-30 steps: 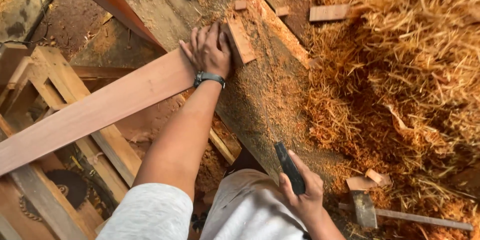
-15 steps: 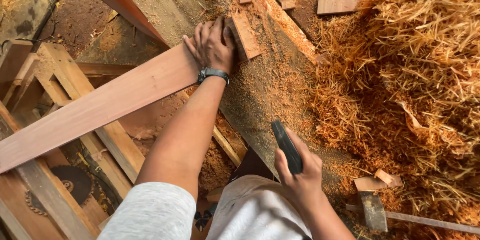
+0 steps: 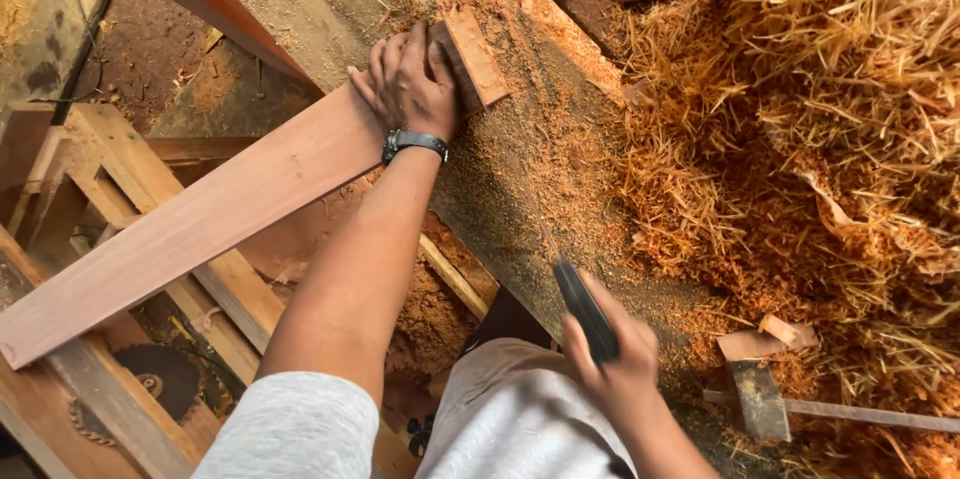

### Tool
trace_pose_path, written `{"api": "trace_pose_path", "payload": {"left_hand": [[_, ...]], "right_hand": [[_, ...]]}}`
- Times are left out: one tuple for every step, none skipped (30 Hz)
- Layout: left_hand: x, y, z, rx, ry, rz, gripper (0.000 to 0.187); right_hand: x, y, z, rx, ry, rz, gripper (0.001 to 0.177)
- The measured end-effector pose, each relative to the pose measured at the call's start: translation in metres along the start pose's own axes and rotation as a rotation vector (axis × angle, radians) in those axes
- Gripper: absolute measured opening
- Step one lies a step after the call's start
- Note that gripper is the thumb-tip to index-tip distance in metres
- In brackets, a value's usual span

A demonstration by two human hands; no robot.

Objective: The person uses a hand saw to cut a long wooden plank resting on a workbench. They measure the plank with a tape measure and a square before resuming the cutting process. The person holds the wood steady with one hand while sawing with the other.

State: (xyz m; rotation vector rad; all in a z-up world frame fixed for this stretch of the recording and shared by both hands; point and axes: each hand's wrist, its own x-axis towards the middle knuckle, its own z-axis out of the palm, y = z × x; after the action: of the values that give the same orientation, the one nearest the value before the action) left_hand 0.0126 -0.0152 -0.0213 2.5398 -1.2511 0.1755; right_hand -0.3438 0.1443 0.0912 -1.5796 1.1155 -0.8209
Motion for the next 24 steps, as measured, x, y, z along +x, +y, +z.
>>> {"api": "trace_pose_path", "payload": {"left_hand": [[0.0,-0.001,0.001,0.002,0.004,0.002,0.079],[0.001,-0.001,0.001,-0.007,0.009,-0.002,0.082],[0.0,-0.001,0.001,-0.018,0.012,-0.005,0.084],[0.0,0.0,-0.004,-0.018,0.015,-0.004,0.084],[0.0,0.003,-0.009,-0.028,-0.024,-0.011,0.089],[0.001,0.006,-0.012,-0.038,-0.063,-0.018,0.093],[-0.002,0.005,-0.008,-0.04,-0.07,-0.019,0.093],[-0.004,0.003,-0.004,-0.038,-0.053,-0.026,0.095],[0.002,0.0,-0.001,-0.036,-0.023,-0.028,0.097],[0.005,0.004,-0.003,-0.038,-0.017,-0.025,0.097],[0.002,0.004,-0.006,-0.021,-0.024,-0.021,0.079],[0.0,0.004,-0.008,-0.003,-0.03,-0.016,0.061],[-0.001,0.004,-0.008,0.0,-0.034,-0.016,0.061],[-0.002,0.004,-0.008,0.005,-0.035,-0.017,0.058],[-0.001,0.006,-0.008,0.006,-0.034,-0.015,0.056],[-0.001,0.005,-0.009,0.006,-0.035,-0.012,0.056],[0.0,0.005,-0.009,0.007,-0.034,-0.001,0.071],[0.0,0.005,-0.01,0.009,-0.032,0.009,0.088],[0.002,0.006,-0.011,0.009,-0.029,0.007,0.088],[0.004,0.007,-0.012,-0.008,-0.047,0.0,0.091],[0.002,0.007,-0.013,-0.024,-0.071,-0.011,0.094],[0.0,0.004,-0.011,-0.023,-0.074,-0.017,0.094],[0.001,0.003,-0.009,-0.017,-0.06,-0.015,0.099],[0.003,0.003,-0.007,-0.012,-0.046,-0.014,0.104]], "right_hand": [[0.019,-0.001,0.01,0.004,0.001,-0.003,0.054],[0.038,-0.003,0.021,-0.018,0.005,0.011,0.052],[0.057,-0.005,0.03,-0.042,0.009,0.026,0.049],[0.057,-0.008,0.029,-0.04,0.01,0.024,0.049],[0.058,-0.011,0.027,0.003,0.024,-0.038,0.048],[0.058,-0.013,0.026,0.046,0.037,-0.099,0.048],[0.039,-0.013,0.015,0.041,0.037,-0.093,0.048],[0.021,-0.013,0.006,0.009,-0.002,-0.032,0.051],[0.007,-0.011,-0.001,-0.018,-0.037,0.017,0.055],[-0.009,-0.005,-0.008,-0.017,-0.033,0.011,0.055],[-0.029,-0.001,-0.016,-0.031,-0.002,-0.032,0.055],[-0.049,0.003,-0.024,-0.044,0.028,-0.076,0.055],[-0.05,0.008,-0.021,-0.041,0.027,-0.072,0.055],[-0.052,0.013,-0.019,-0.069,0.033,-0.088,0.054],[-0.053,0.018,-0.017,-0.099,0.044,-0.108,0.053],[-0.027,0.014,-0.004,-0.099,0.047,-0.107,0.053],[0.0,0.012,0.009,-0.078,0.03,-0.058,0.051],[0.027,0.009,0.022,-0.056,0.012,-0.009,0.05],[0.042,0.003,0.026,-0.056,0.011,-0.013,0.05],[0.057,-0.004,0.03,-0.013,0.021,-0.017,0.047],[0.07,-0.011,0.033,0.029,0.026,-0.015,0.044],[0.061,-0.01,0.03,0.028,0.021,-0.013,0.044],[0.053,-0.009,0.028,0.005,0.02,-0.017,0.047],[0.047,-0.008,0.026,-0.019,0.018,-0.022,0.05]]}}
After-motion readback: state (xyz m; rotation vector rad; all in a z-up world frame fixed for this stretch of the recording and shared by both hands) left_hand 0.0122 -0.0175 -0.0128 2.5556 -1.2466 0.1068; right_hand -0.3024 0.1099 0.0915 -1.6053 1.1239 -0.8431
